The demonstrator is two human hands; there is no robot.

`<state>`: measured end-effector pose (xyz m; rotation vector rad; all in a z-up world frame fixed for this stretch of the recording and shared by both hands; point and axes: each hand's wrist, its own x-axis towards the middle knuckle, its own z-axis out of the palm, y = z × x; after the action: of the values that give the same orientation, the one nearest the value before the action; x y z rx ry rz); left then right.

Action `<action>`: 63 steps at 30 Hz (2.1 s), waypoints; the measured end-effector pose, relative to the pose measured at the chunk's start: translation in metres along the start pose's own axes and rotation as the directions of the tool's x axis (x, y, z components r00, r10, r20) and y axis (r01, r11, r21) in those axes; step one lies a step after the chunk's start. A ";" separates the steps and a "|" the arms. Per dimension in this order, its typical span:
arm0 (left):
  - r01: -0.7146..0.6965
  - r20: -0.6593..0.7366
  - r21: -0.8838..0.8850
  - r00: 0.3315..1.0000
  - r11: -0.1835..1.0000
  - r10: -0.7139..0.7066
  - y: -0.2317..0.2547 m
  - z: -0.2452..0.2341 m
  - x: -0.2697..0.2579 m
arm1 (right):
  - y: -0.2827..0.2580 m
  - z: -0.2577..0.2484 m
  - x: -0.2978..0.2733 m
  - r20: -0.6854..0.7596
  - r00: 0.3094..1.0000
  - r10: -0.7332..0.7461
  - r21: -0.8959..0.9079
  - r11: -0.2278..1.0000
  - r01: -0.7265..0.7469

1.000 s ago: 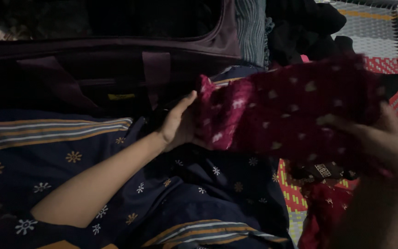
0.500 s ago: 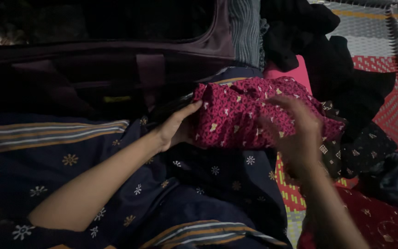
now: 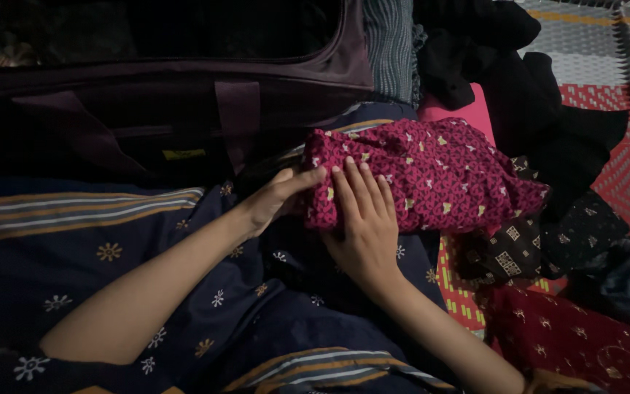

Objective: The person takes several folded and rolled items of clothing from a pile and places them into a purple bag.

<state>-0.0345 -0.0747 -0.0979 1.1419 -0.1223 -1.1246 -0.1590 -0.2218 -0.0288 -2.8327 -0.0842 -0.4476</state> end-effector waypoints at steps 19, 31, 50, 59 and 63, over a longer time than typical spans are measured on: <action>-0.174 0.346 0.122 0.930 0.977 0.122 -0.001 -0.001 -0.006 | 0.057 0.004 -0.032 -0.156 0.985 -0.071 0.747 0.644 0.164; -0.513 0.492 0.477 0.828 0.714 0.267 0.020 0.036 -0.027 | 0.144 -0.006 -0.085 0.474 0.880 -0.027 0.875 -0.097 -0.474; -0.686 0.663 0.718 0.622 -0.119 0.418 0.015 0.044 -0.017 | 0.012 -0.049 -0.097 -0.348 0.773 -0.530 -0.106 0.842 0.529; -0.614 0.460 0.773 0.715 0.158 0.527 0.003 0.056 0.005 | 0.007 -0.029 -0.054 -0.080 0.993 -0.085 -0.360 0.931 0.051; -0.378 0.292 0.903 0.890 0.205 0.351 0.006 0.054 0.003 | 0.014 -0.032 -0.043 -0.054 0.998 0.016 -0.330 0.944 -0.033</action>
<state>-0.0614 -0.1122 -0.0691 2.0250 -1.2009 -0.5213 -0.2076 -0.2448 -0.0162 -3.1436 0.0410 -0.5770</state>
